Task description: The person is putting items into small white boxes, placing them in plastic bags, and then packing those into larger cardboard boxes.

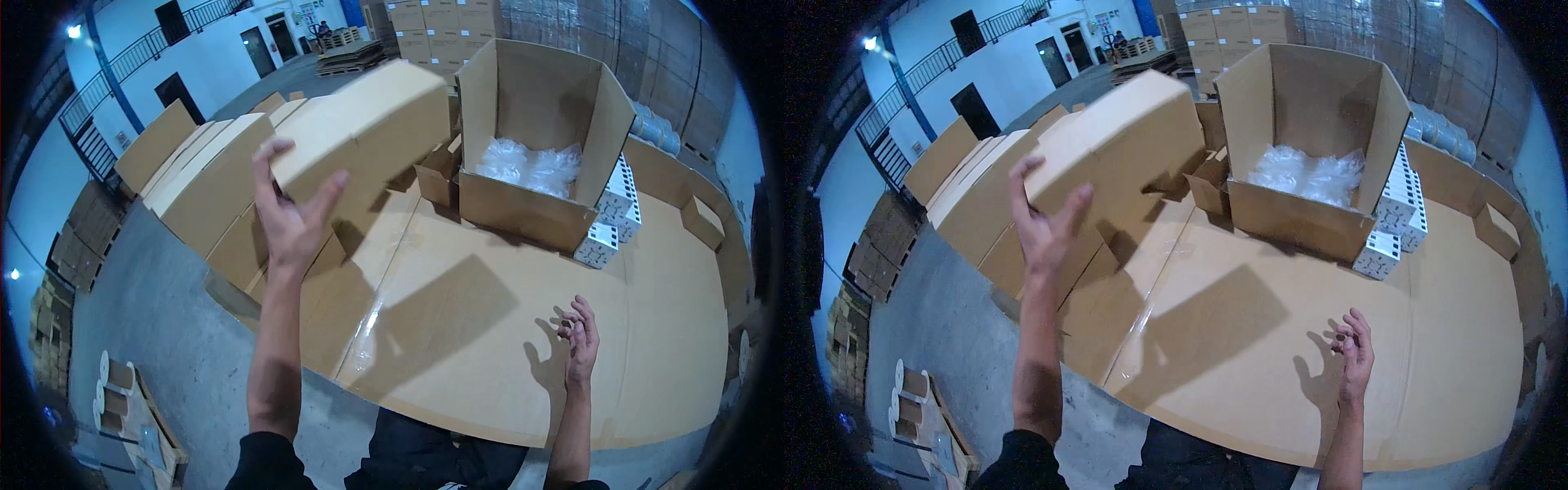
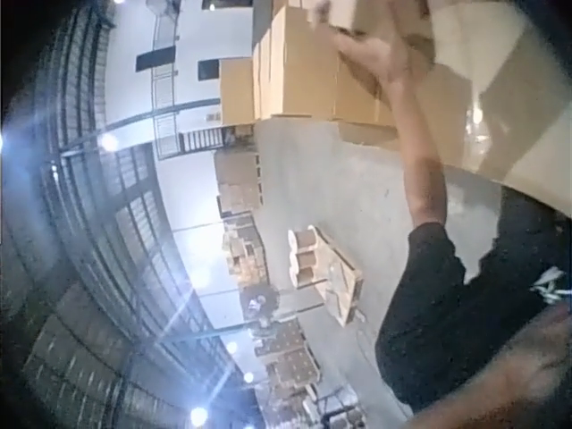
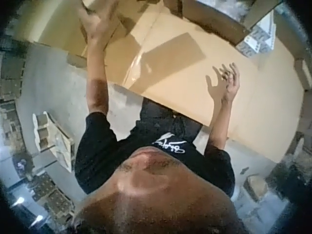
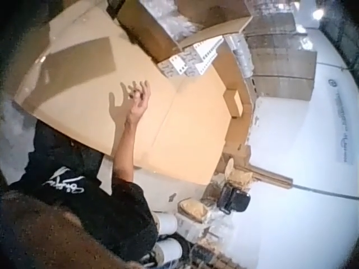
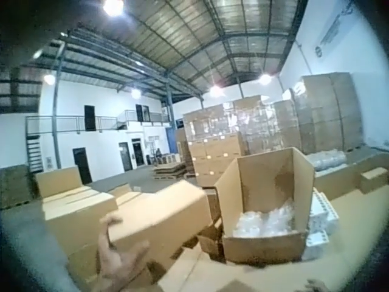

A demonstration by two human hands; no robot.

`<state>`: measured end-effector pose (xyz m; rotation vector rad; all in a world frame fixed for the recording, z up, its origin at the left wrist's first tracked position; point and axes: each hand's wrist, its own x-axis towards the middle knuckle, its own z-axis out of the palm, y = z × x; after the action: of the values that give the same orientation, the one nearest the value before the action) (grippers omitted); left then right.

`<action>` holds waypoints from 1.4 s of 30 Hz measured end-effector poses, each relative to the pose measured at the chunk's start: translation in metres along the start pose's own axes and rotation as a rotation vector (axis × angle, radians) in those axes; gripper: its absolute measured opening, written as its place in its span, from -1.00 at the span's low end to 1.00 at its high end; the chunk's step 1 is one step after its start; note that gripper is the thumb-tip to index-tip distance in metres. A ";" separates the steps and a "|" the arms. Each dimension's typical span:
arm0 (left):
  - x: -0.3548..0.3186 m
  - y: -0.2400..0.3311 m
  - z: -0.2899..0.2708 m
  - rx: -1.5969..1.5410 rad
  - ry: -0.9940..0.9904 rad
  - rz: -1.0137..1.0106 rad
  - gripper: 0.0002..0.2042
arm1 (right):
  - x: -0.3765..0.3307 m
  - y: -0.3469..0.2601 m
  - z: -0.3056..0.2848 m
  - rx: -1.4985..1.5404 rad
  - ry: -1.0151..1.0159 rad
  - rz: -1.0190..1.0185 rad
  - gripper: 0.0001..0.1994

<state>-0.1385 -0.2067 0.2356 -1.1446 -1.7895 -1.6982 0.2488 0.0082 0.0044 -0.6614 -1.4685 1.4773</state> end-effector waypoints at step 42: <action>0.287 -0.092 -0.046 0.684 -0.258 -0.660 -0.17 | 0.000 0.000 0.000 0.032 -0.015 0.090 -0.54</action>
<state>-0.3862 -0.1646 0.4082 -0.5046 -2.8193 -1.0441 0.2489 0.0083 0.0043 -0.7062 -1.4394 1.5740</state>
